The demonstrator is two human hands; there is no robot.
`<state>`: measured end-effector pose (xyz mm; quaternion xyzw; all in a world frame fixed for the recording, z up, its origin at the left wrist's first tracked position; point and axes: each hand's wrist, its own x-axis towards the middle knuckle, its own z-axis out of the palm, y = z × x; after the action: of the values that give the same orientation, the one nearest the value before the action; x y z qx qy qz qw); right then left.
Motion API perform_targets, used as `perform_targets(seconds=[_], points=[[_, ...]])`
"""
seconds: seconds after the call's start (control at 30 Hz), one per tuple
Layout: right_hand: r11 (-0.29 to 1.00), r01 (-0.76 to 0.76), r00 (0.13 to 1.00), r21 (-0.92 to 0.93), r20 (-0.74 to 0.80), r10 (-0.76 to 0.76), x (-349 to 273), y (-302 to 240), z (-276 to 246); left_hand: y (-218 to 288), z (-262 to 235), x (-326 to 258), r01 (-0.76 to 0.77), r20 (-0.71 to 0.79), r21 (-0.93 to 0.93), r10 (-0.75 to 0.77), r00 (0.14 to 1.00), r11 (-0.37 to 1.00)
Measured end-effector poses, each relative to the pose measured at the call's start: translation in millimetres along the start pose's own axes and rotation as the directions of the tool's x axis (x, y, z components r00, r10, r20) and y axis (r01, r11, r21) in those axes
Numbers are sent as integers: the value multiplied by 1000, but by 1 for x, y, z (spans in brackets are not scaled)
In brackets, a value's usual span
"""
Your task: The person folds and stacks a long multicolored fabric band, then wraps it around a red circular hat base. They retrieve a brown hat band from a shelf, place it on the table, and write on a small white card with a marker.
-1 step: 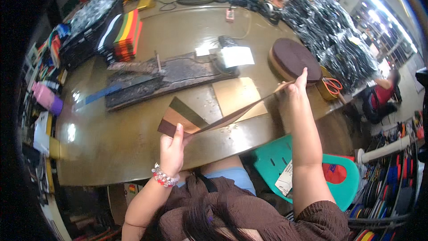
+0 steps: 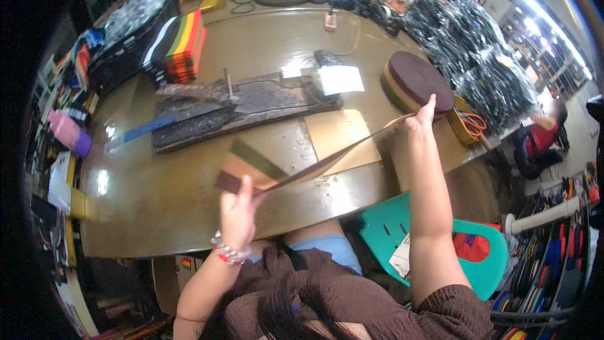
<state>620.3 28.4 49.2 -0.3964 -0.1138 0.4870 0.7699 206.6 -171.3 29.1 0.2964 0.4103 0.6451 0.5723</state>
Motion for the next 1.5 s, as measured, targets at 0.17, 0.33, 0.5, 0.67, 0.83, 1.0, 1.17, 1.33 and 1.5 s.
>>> perform_targets(seconds=[0.17,0.33,0.5,0.67,0.83,1.0,1.17,1.33,1.5], points=[[411,574,703,-708,168,-692,-42,41,-28,50,-130,-22,-123,-441,107,158,883,987],[-355,517,684,-779,625,-377,-74,54,-96,93,-234,-35,-242,-459,446,453,764,862],[-417,479,692,-773,624,-363,-69,66,-107,122,-287,4,-344,131,901,588,798,266],[-520,303,833,-799,487,-263,-70,64,-98,132,-332,31,-325,283,946,521,805,-12],[-518,323,824,-792,504,-258,-72,66,-99,132,-364,59,-444,273,857,502,821,260],[-541,284,833,-792,483,-269,-68,68,-105,138,-388,79,-213,27,765,301,953,608],[-473,333,819,-816,499,-283,-72,69,-103,143,-400,83,-392,245,794,345,906,466],[-411,328,811,-850,477,-339,-88,74,-95,145,-408,85,-398,276,744,295,915,536],[-319,290,827,-902,404,-392,-95,76,-91,141,-417,90,-403,259,707,316,912,581]])
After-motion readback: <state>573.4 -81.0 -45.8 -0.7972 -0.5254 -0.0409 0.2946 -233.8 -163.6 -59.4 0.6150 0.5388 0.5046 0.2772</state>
